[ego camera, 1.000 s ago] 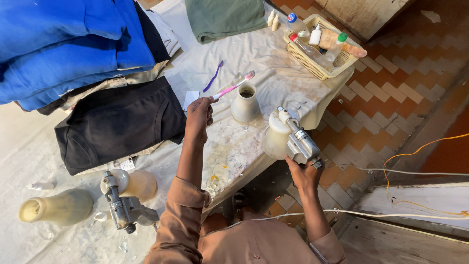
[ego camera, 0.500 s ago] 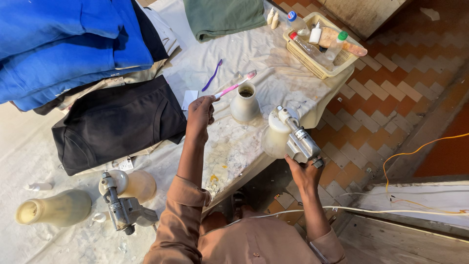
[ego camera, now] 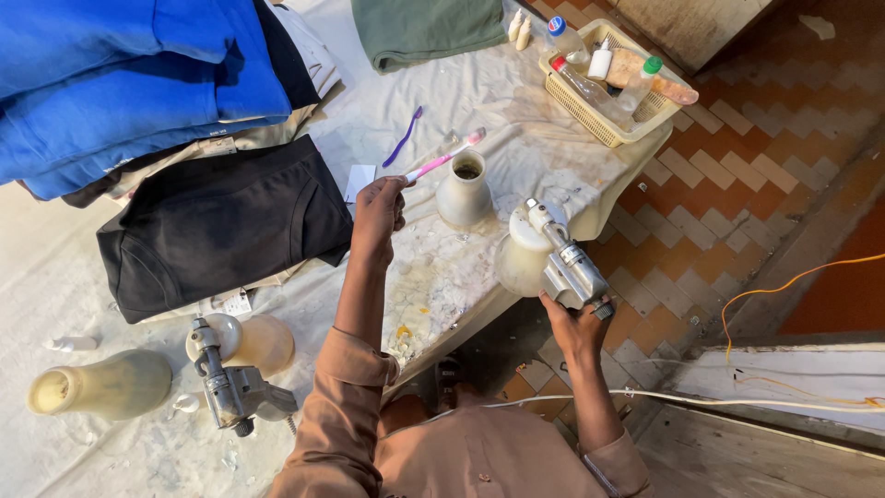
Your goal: The person scrubs the pink trim and hood of a black hoodie with a toothbrush, then smooths and turns the garment over on the table. They reposition the hoodie, press it flat, and later hold a rotary tool while handling the garment.
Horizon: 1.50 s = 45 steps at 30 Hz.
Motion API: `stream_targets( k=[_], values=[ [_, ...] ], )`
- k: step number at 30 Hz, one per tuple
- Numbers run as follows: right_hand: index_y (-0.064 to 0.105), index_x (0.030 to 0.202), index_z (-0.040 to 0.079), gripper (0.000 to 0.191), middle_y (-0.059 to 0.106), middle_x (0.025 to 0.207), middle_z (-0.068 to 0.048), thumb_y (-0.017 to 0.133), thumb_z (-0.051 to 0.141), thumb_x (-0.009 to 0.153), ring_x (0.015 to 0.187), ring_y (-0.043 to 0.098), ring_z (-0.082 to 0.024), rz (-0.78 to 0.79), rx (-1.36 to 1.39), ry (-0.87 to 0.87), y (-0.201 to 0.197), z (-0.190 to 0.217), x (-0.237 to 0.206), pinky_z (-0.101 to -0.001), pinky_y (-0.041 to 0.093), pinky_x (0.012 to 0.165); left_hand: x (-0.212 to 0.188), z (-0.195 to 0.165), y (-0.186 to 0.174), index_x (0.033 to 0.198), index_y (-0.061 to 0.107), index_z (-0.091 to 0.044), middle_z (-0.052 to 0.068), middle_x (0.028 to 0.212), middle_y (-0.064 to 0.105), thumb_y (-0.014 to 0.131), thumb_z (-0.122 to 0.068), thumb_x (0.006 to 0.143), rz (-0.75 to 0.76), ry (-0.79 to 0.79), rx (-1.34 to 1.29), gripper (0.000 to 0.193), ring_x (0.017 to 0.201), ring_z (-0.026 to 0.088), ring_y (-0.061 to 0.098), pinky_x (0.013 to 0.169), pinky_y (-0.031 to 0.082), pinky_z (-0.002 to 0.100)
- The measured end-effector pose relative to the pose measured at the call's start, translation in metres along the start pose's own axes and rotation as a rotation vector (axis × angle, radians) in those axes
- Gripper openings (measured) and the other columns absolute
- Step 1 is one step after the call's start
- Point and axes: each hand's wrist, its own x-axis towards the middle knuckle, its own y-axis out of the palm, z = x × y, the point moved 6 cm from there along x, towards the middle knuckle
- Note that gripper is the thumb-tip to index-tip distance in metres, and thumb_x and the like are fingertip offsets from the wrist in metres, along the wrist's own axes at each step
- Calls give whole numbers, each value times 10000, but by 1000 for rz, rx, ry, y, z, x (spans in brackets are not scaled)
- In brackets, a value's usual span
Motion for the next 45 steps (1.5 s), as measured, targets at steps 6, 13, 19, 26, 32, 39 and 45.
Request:
stream_targets(
  k=[6,13,19,26,32,39,45],
  values=[
    [669,1033,-40,430,732,979,-144,860,213,743,838,718,-251,-36,74,30,1,-12,6,-392,577,753,-3,-1,-1,966,696,-13,-74,581,381,603,-176,968,-3,1,5,188,479,42,269,463,242,253],
    [671,996,-28,375,722,905,-154,840,224,777,762,698,-278,-32,13,182,-2,-12,0,-412,564,727,-7,-4,-2,968,700,-12,-77,565,348,594,-179,978,-5,4,-12,199,475,43,247,459,238,254],
    [678,1019,13,363,720,962,-104,820,223,758,829,710,-213,15,142,-106,-4,14,-4,-385,582,743,-7,-7,-4,971,690,-14,-78,576,364,597,-171,982,-17,6,-45,183,484,41,265,468,255,248],
    [710,942,19,310,733,884,-94,823,236,751,764,701,-207,65,98,-51,3,20,-10,-367,565,716,-11,-11,-3,977,694,-25,-88,566,347,591,-177,978,2,15,-50,184,482,37,252,468,247,244],
    [707,969,19,343,730,909,-93,829,245,742,785,709,-209,46,59,-46,3,13,-8,-372,572,732,-14,-12,-5,976,690,-35,-93,566,336,593,-185,981,3,10,-44,178,482,35,249,472,248,242],
    [683,1006,-4,433,710,967,-113,871,268,726,826,702,-229,-27,26,-46,2,-9,-2,-385,570,746,-17,-11,-7,976,704,-31,-94,583,365,600,-187,982,-1,16,-46,188,490,31,277,470,256,235],
    [686,1015,-7,410,723,968,-108,869,225,730,833,709,-224,-33,80,-25,1,-14,1,-379,568,756,-20,-12,-9,978,707,-28,-92,578,365,603,-190,983,-9,18,-35,193,491,30,278,473,265,234]
  ],
)
